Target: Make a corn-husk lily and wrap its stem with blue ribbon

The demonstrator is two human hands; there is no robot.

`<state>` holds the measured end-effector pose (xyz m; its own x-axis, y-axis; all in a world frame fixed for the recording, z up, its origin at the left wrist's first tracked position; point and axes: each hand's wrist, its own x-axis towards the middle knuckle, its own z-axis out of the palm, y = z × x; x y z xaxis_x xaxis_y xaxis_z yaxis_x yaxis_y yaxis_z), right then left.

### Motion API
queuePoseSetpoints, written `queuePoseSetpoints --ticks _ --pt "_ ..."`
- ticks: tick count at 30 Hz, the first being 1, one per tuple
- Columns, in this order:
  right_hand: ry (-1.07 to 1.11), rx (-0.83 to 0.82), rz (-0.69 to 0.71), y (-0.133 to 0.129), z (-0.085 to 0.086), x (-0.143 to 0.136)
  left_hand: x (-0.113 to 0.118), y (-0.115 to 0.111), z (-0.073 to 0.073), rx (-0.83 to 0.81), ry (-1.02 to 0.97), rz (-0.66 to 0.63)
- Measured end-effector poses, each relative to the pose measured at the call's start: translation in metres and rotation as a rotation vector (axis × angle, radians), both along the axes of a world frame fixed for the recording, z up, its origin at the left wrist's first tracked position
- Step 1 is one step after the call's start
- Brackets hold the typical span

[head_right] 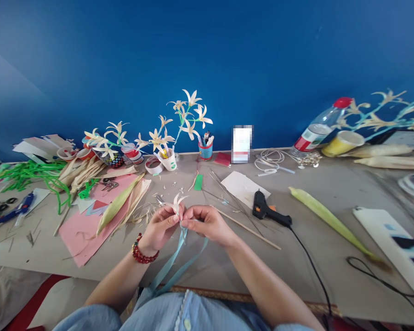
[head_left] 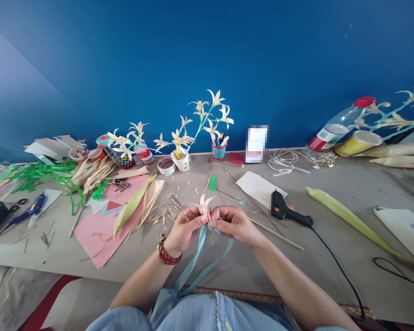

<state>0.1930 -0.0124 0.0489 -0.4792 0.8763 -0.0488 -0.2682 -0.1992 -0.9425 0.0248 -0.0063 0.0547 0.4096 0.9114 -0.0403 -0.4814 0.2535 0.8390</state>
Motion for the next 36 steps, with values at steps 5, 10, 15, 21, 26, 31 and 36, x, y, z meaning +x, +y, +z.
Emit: queuePoseSetpoints --ticks 5,10,15,21,26,31,36 --pt "-0.031 0.090 -0.085 -0.002 -0.001 -0.005 0.001 0.000 -0.002 -0.006 0.002 0.023" --pt "-0.246 0.329 -0.228 -0.003 0.005 -0.003 0.000 -0.002 -0.010 0.047 0.092 0.134" --pt "-0.455 0.463 -0.316 -0.004 0.009 -0.001 -0.001 -0.002 -0.012 0.089 0.175 0.203" --pt "-0.441 0.412 -0.220 0.000 0.010 0.003 -0.004 -0.002 -0.011 0.110 0.178 0.167" --pt "-0.353 0.319 -0.145 0.002 0.007 0.007 -0.006 -0.003 -0.011 0.115 0.183 0.130" --pt "-0.104 0.127 -0.057 0.003 0.001 0.006 -0.006 -0.002 -0.007 0.082 0.121 0.043" --pt "0.053 -0.027 0.015 0.002 -0.006 -0.001 -0.003 -0.001 -0.003 0.012 0.009 -0.033"
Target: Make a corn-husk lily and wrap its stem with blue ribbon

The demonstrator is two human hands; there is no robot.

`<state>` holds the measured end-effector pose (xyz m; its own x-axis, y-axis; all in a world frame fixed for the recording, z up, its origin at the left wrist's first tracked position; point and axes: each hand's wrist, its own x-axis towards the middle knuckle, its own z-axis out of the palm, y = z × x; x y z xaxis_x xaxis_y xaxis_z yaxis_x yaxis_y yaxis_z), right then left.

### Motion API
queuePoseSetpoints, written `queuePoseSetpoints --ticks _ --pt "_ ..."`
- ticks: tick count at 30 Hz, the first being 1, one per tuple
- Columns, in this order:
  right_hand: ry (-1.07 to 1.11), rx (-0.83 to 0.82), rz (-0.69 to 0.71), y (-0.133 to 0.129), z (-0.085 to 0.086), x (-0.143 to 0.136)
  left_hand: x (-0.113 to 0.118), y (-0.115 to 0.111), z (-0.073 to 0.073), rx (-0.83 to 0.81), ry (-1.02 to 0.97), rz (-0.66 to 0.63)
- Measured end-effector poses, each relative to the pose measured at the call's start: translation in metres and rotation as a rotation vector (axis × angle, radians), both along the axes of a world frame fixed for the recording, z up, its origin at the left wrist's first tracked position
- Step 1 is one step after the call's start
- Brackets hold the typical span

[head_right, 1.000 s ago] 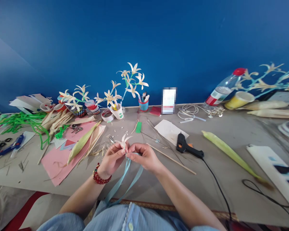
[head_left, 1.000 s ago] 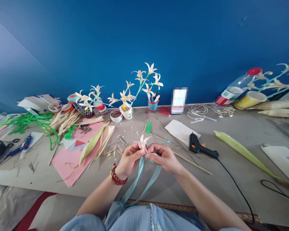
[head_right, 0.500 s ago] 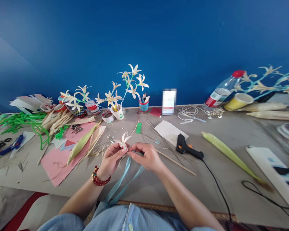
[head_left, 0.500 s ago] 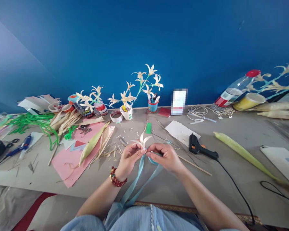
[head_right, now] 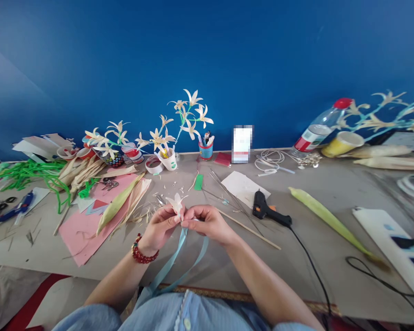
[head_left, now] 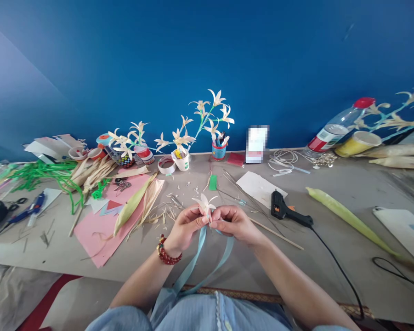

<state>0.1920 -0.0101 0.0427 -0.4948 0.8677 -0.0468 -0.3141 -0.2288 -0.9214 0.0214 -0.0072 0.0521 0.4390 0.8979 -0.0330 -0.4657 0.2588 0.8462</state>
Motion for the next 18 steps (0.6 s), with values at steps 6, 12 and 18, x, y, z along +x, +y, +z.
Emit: queuePoseSetpoints --ticks 6,12,18 --pt "-0.053 0.145 -0.125 -0.002 -0.001 -0.004 0.001 0.001 -0.004 0.002 -0.004 0.045" --pt "-0.458 0.495 -0.338 -0.007 0.009 -0.003 0.001 0.001 -0.009 0.187 0.216 0.218" --pt "-0.618 0.550 -0.384 -0.011 0.012 -0.004 0.000 0.001 -0.013 0.221 0.340 0.330"
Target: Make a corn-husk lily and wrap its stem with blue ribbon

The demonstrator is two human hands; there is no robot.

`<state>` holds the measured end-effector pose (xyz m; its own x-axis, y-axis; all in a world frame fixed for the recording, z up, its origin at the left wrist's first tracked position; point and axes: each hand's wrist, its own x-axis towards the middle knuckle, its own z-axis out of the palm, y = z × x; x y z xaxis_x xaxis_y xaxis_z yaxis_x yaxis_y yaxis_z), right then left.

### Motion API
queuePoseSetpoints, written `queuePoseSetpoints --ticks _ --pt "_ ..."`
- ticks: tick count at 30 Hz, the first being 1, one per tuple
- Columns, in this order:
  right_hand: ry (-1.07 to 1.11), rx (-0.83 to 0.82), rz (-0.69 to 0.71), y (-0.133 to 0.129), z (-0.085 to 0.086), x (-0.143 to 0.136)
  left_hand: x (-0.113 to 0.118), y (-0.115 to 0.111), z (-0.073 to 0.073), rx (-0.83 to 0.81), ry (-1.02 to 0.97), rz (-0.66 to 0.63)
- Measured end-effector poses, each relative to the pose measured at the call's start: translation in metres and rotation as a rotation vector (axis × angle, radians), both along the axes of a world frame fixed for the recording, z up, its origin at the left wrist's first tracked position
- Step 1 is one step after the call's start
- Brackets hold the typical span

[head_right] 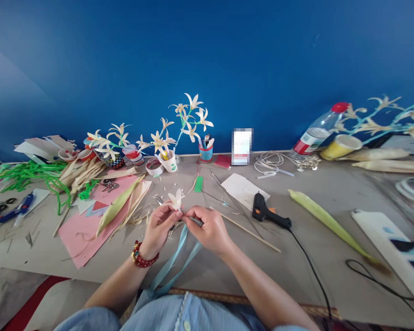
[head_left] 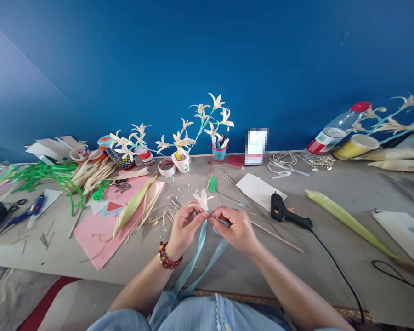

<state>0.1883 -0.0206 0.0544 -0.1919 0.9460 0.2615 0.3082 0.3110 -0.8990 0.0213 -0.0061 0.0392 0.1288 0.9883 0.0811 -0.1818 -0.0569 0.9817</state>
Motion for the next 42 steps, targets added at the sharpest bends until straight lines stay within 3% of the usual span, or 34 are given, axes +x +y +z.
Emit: queuePoseSetpoints --ticks 5,10,16,21,24,27,34,39,42 --pt "0.049 -0.136 0.110 0.007 -0.001 0.008 -0.003 -0.001 0.005 0.043 0.072 -0.068" --pt "0.245 -0.345 0.230 0.012 -0.002 0.013 -0.005 -0.001 0.011 0.080 0.098 -0.149" --pt "0.441 -0.520 0.363 0.013 0.000 0.013 -0.004 0.000 0.008 -0.089 -0.153 -0.293" --pt "0.614 -0.612 0.419 0.010 -0.008 0.004 0.000 -0.001 0.007 -0.171 -0.361 -0.353" --pt "0.600 -0.539 0.370 0.008 -0.010 0.000 0.002 -0.001 0.006 -0.186 -0.396 -0.332" --pt "0.456 -0.336 0.265 0.007 -0.007 0.001 0.002 -0.001 0.005 -0.184 -0.357 -0.268" --pt "0.043 -0.054 0.043 0.003 0.002 0.001 0.001 -0.001 0.006 -0.036 -0.031 -0.073" --pt "-0.006 -0.041 0.016 0.001 0.004 0.000 -0.001 -0.002 0.005 -0.003 0.076 -0.008" --pt "0.036 -0.127 0.070 0.005 0.003 0.004 -0.003 -0.002 0.008 -0.015 0.094 -0.049"
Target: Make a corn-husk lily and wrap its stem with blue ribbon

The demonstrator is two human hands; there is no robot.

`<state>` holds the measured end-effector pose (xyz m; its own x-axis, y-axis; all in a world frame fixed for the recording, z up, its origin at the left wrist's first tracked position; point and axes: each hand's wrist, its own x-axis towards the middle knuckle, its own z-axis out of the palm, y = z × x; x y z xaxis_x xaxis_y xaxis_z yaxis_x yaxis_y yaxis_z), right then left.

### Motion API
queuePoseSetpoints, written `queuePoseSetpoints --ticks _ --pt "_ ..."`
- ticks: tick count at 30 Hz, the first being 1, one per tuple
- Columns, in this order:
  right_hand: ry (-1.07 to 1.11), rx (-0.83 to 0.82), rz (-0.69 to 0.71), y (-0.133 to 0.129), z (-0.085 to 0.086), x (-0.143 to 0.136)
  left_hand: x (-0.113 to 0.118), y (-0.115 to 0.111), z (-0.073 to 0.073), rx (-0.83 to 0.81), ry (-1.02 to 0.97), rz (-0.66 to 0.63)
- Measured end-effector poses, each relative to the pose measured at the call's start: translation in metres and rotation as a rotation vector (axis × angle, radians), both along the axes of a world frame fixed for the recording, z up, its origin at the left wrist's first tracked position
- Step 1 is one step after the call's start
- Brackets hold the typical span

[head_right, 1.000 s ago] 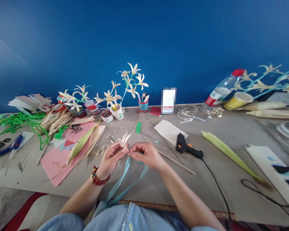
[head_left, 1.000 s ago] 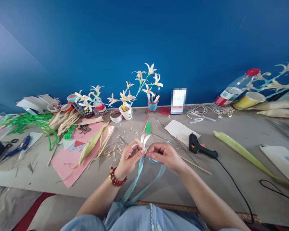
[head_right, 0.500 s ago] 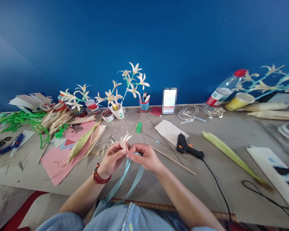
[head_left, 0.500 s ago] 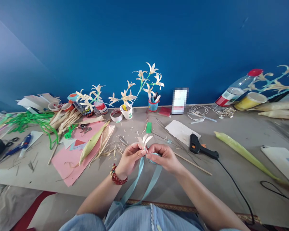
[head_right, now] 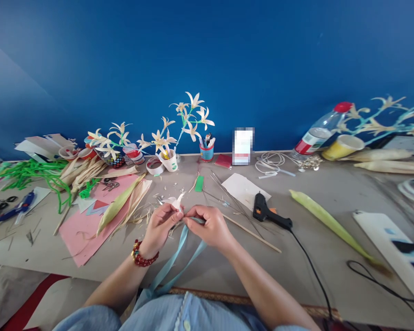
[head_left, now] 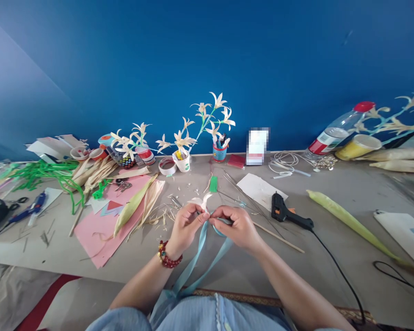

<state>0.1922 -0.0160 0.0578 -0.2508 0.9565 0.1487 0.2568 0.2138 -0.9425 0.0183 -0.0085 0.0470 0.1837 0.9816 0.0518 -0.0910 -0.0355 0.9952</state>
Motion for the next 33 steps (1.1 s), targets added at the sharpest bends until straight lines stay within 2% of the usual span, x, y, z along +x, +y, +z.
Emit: queuePoseSetpoints --ticks 4,10,24,33 --pt "0.123 -0.157 0.102 0.0052 -0.0028 0.0053 -0.0011 0.0004 0.0026 -0.016 -0.069 -0.089" --pt "0.315 -0.292 0.210 0.0048 -0.0009 0.0063 -0.0010 0.0014 0.0004 -0.197 -0.271 -0.184" --pt "0.373 -0.329 0.135 0.0042 0.0028 0.0055 -0.0003 0.0021 0.0051 -0.205 -0.322 -0.195" --pt "0.513 -0.523 0.216 0.0028 -0.0032 0.0017 0.0004 0.0020 0.0059 -0.219 -0.363 -0.222"
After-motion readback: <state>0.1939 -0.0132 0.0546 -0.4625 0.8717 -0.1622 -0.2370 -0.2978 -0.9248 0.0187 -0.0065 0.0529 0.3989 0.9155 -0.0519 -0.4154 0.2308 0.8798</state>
